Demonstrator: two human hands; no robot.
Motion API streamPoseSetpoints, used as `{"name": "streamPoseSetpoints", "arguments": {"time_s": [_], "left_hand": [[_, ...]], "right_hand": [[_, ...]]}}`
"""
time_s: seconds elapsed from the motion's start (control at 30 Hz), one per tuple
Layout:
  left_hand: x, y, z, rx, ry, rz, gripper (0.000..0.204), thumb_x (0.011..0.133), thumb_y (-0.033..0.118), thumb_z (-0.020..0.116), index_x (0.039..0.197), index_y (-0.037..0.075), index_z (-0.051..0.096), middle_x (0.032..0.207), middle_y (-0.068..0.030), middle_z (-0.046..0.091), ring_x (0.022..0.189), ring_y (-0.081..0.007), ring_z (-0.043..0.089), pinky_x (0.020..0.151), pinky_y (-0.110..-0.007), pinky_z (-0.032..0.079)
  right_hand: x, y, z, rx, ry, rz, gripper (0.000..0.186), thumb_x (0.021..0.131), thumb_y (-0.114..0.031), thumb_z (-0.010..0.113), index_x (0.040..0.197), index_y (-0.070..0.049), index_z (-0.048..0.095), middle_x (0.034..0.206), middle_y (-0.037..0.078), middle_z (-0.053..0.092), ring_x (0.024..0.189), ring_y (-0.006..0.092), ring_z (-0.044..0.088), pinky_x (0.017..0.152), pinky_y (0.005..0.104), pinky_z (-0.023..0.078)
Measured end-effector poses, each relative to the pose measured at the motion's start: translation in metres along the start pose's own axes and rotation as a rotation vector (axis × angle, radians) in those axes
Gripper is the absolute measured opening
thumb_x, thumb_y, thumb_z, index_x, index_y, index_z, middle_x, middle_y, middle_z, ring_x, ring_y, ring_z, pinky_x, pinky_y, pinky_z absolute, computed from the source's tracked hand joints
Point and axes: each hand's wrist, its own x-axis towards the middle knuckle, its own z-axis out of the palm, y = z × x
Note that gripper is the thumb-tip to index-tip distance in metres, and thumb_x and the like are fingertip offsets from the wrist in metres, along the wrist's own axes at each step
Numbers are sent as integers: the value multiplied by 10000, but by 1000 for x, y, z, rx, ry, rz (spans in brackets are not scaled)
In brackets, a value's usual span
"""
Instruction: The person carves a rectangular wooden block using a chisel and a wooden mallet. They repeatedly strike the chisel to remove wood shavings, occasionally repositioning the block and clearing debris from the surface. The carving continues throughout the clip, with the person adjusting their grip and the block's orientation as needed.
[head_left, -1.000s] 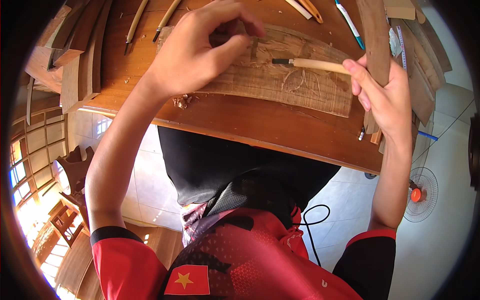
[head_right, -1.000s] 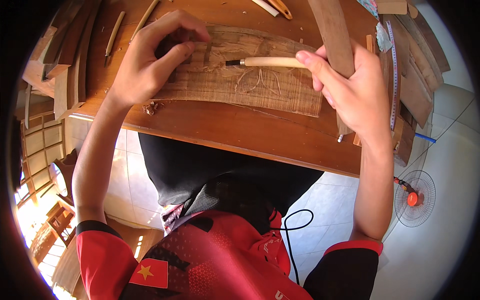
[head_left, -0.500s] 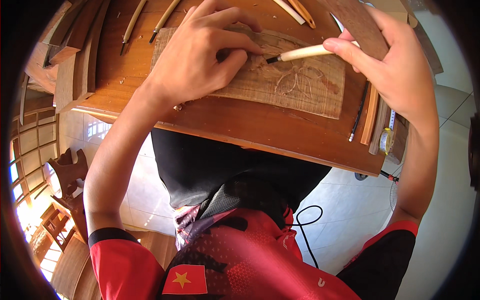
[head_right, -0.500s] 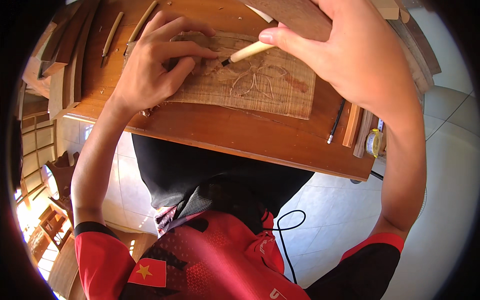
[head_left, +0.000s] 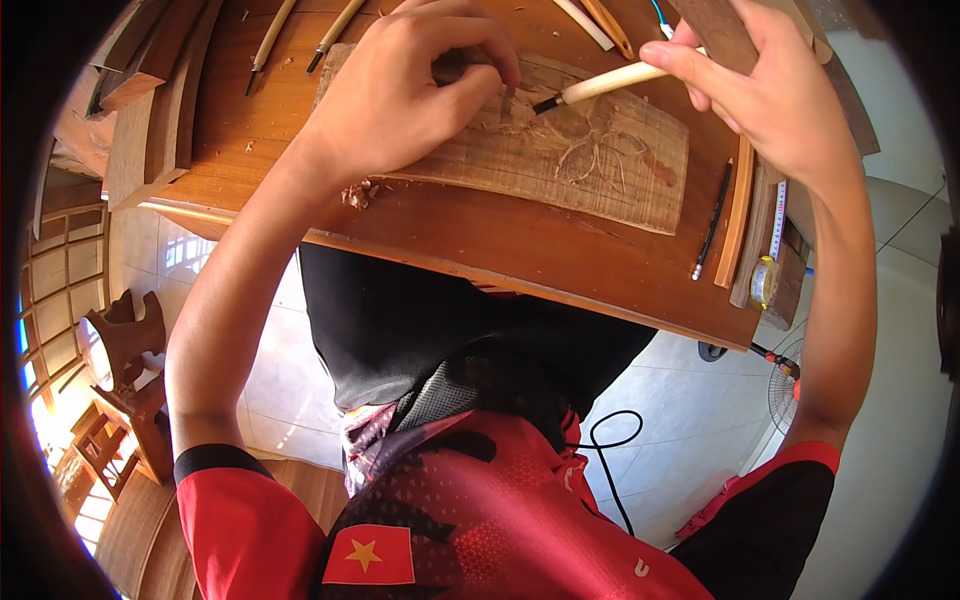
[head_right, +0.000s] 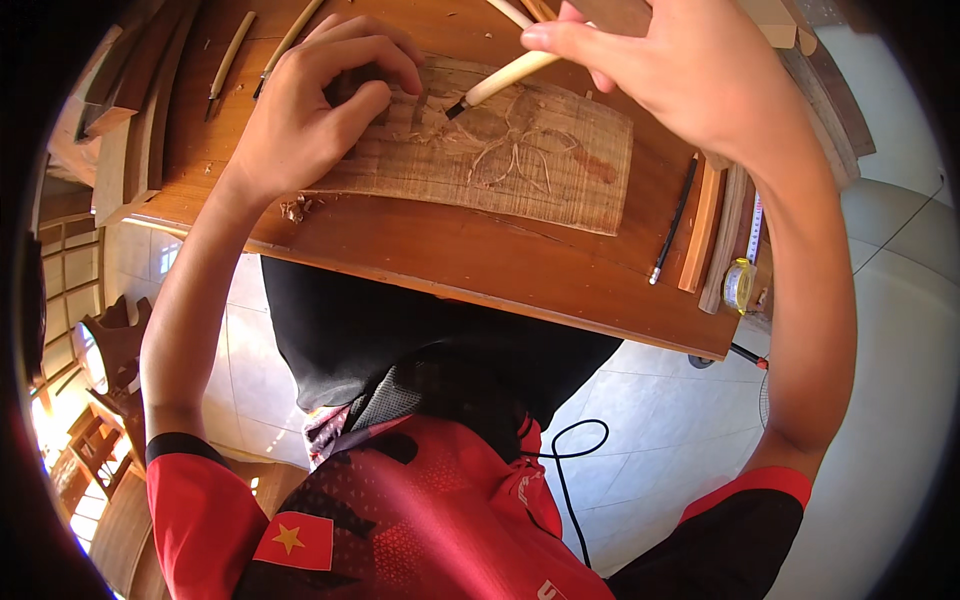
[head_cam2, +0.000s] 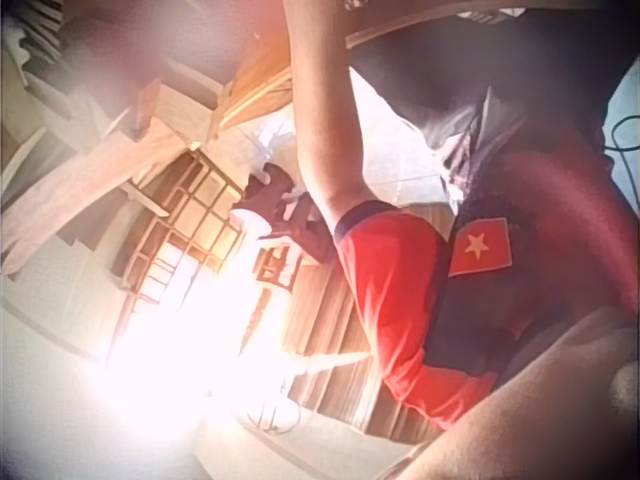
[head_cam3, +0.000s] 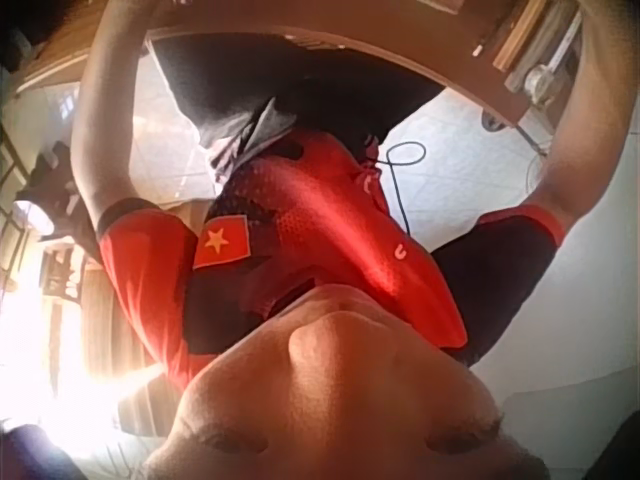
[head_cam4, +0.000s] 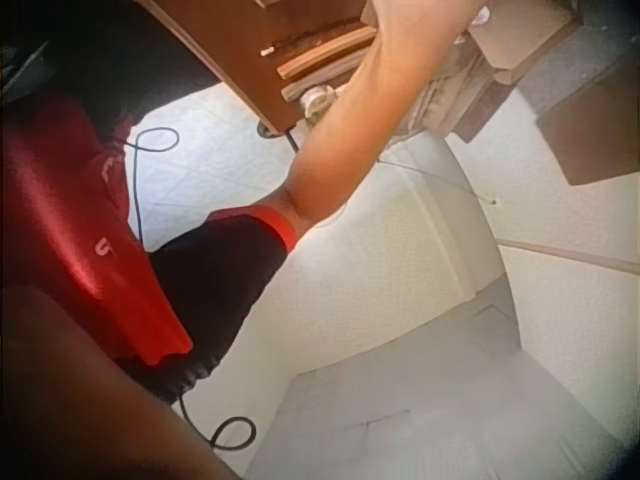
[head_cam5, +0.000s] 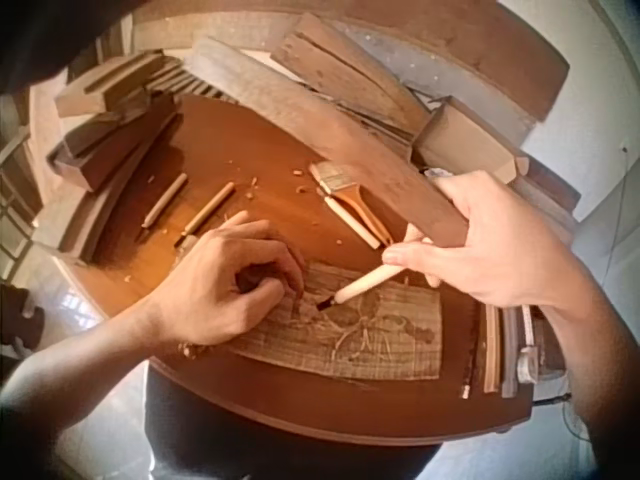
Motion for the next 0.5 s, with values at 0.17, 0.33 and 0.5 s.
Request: {"name": "streamPoseSetpoints", "arguments": {"time_s": [0.17, 0.33, 0.5], "left_hand": [[-2, -6, 1, -27, 20, -1, 169, 825, 56, 550, 892, 17, 701, 1049, -61, 700, 955, -222, 601, 867, -327, 489], [-2, -4, -1, -23, 12, 0, 161, 820, 53, 547, 881, 7, 688, 1036, -78, 702, 979, -240, 607, 915, -343, 481], [0, -2, 0, -43, -5, -12, 158, 816, 47, 543, 876, -3, 680, 1034, -98, 701, 1017, -258, 614, 952, -356, 475]], "right_hand": [[37, 81, 33, 388, -48, -168, 203, 986, -219, 738, 940, -62, 617, 686, 4, 602, 501, 14, 448, 449, 203, 337], [40, 99, 48, 508, -34, -172, 212, 996, -234, 727, 946, -62, 613, 693, 25, 617, 477, 16, 439, 419, 201, 328], [35, 113, 63, 608, -61, -171, 226, 975, -240, 754, 929, -38, 663, 705, 33, 669, 487, 31, 475, 428, 214, 352]]}}
